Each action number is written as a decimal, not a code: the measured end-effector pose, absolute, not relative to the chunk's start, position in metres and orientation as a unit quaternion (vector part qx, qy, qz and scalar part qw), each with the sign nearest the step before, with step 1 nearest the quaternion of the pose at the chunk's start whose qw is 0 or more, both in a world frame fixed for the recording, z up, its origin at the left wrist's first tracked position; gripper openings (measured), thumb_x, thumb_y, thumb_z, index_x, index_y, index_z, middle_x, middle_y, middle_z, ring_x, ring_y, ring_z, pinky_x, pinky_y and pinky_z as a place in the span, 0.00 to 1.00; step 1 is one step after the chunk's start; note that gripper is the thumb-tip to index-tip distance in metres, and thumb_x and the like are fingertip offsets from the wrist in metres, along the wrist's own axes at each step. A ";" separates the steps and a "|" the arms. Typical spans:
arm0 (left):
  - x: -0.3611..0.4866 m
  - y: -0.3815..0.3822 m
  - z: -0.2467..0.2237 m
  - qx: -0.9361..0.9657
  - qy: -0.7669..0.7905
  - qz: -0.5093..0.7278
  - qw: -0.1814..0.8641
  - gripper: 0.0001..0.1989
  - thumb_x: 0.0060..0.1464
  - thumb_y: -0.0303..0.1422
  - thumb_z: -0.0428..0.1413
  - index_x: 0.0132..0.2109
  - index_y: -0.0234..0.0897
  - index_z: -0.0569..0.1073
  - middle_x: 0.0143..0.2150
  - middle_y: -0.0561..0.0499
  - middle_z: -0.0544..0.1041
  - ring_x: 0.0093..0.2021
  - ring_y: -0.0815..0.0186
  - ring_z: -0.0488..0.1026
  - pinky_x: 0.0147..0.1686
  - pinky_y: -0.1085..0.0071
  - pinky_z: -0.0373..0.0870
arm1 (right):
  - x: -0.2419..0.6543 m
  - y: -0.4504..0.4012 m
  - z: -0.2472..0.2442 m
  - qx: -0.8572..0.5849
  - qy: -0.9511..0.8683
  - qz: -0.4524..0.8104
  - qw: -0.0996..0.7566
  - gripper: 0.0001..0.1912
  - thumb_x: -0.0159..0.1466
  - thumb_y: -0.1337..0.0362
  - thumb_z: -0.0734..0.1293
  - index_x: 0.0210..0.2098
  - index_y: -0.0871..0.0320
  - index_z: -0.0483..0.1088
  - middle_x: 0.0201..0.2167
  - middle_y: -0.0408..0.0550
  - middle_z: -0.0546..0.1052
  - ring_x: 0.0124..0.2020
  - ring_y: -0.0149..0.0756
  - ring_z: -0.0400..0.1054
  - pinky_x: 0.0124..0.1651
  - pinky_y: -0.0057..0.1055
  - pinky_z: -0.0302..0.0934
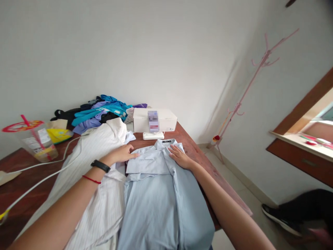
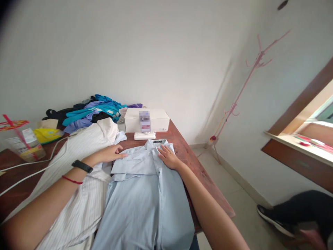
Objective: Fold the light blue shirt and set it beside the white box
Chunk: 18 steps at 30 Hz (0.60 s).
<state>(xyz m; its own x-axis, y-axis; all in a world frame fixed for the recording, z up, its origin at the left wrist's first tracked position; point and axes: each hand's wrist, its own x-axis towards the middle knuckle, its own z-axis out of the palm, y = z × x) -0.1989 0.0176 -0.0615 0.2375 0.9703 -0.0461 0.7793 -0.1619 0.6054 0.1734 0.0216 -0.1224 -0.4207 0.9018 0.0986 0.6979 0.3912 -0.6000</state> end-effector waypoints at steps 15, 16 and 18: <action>-0.189 -0.006 -0.028 0.684 0.468 0.222 0.514 0.39 0.41 0.45 0.69 0.61 0.46 0.73 0.47 0.48 0.78 0.33 0.62 0.75 0.24 0.74 0.68 | 0.184 0.032 -0.134 -0.483 -0.800 0.256 0.247 0.31 0.69 0.51 0.58 0.68 0.54 0.66 0.73 0.49 0.57 0.76 0.47 0.43 0.77 0.50 0.35; -0.183 -0.010 -0.024 0.675 0.463 0.245 0.520 0.38 0.42 0.44 0.69 0.62 0.47 0.72 0.47 0.49 0.78 0.33 0.62 0.74 0.23 0.74 0.68 | 0.183 0.032 -0.133 -0.485 -0.802 0.252 0.243 0.31 0.68 0.51 0.59 0.68 0.53 0.66 0.73 0.49 0.57 0.76 0.48 0.43 0.77 0.51 0.35; -0.168 -0.017 -0.017 0.667 0.459 0.286 0.513 0.38 0.44 0.43 0.68 0.63 0.47 0.71 0.46 0.50 0.78 0.31 0.64 0.73 0.22 0.75 0.67 | 0.181 0.031 -0.132 -0.489 -0.805 0.240 0.234 0.31 0.68 0.50 0.61 0.68 0.51 0.65 0.73 0.48 0.57 0.76 0.50 0.43 0.76 0.54 0.36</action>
<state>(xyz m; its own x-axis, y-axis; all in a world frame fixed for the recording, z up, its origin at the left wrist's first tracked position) -0.1684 -0.0165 -0.0168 0.4156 0.9052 -0.0889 0.3175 -0.0528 0.9468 0.1812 0.0310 -0.1321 -0.4121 0.9000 0.1418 0.6761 0.4064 -0.6146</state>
